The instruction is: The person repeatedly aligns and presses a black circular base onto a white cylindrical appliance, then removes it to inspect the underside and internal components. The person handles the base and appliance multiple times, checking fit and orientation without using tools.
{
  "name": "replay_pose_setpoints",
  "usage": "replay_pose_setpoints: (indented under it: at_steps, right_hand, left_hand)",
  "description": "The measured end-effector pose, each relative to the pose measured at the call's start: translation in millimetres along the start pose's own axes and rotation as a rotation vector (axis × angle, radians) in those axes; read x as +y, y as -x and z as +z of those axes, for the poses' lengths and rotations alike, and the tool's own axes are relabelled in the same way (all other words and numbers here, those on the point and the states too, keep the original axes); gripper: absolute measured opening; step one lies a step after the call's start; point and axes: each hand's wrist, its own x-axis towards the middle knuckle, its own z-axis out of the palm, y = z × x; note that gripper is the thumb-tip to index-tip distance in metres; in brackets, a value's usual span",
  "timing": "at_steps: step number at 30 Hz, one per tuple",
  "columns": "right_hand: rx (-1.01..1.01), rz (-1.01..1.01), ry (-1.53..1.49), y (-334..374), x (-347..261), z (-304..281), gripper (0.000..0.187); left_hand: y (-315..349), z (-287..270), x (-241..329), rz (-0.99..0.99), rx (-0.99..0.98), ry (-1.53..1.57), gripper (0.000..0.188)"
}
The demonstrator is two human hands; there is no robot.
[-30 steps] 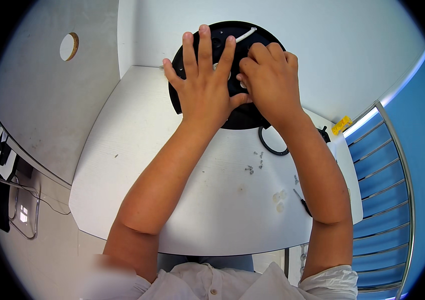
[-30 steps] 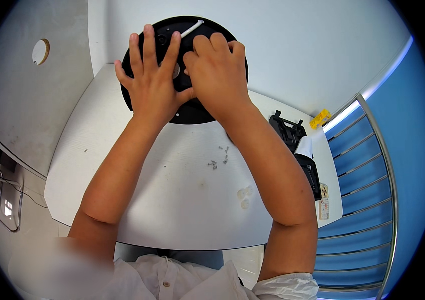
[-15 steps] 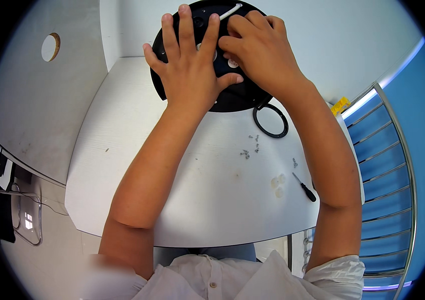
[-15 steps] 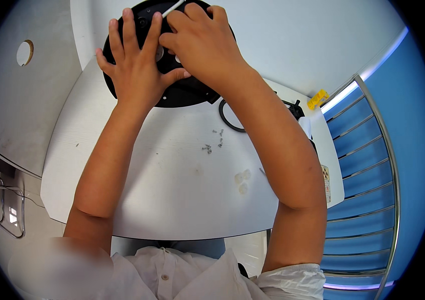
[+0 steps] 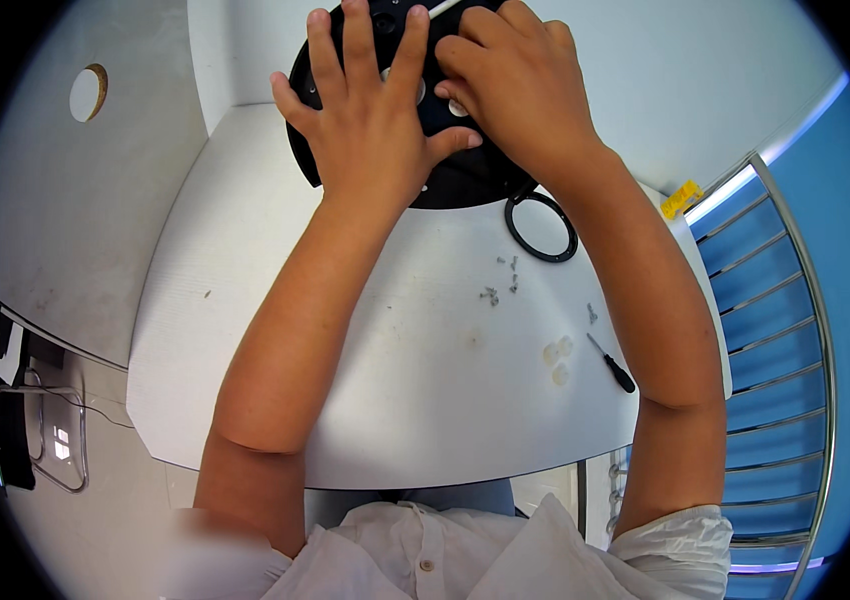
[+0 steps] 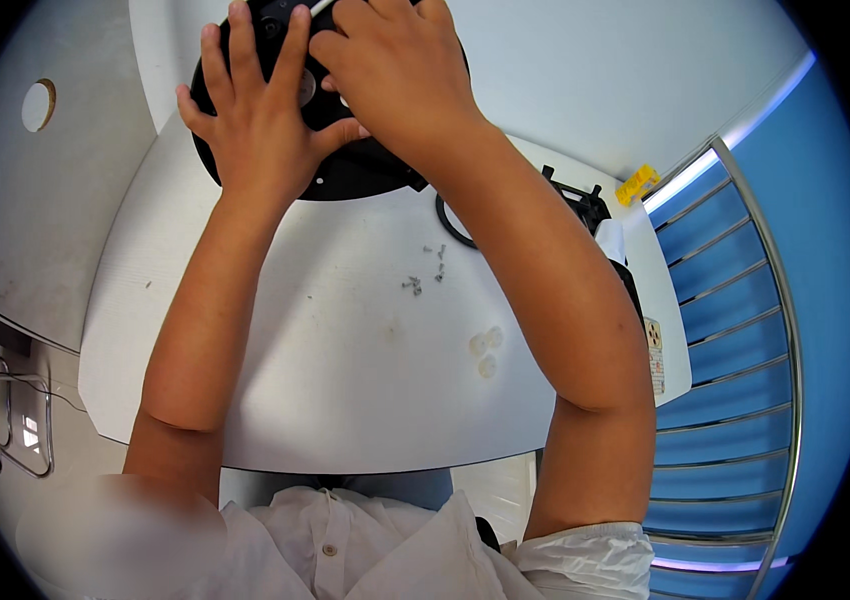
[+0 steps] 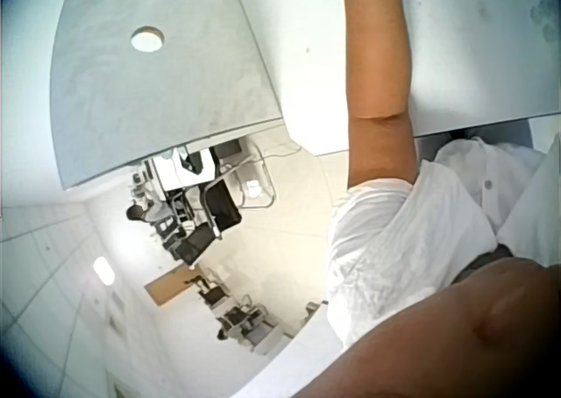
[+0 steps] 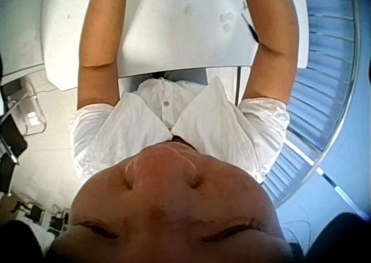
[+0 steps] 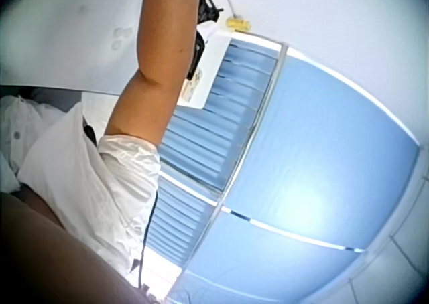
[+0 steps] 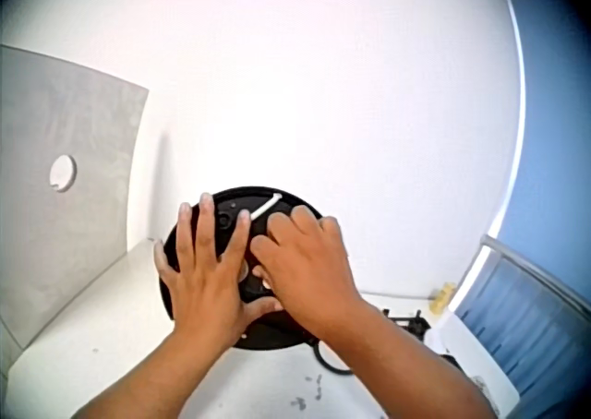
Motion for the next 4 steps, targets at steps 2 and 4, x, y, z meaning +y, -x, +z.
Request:
replay_pose_setpoints:
  at_steps: [2,4]
  right_hand:
    - [0.035,-0.034,0.037,5.1,-2.5,8.1,0.010]
    - [0.029,-0.032,0.055,9.6,-2.9,11.7,0.011]
  left_hand:
    - [-0.9,1.8,-1.0,-0.002,0.016,-0.016,0.108]
    - [-0.9,-1.0,-0.7,-0.009,-0.009,-0.012,0.106]
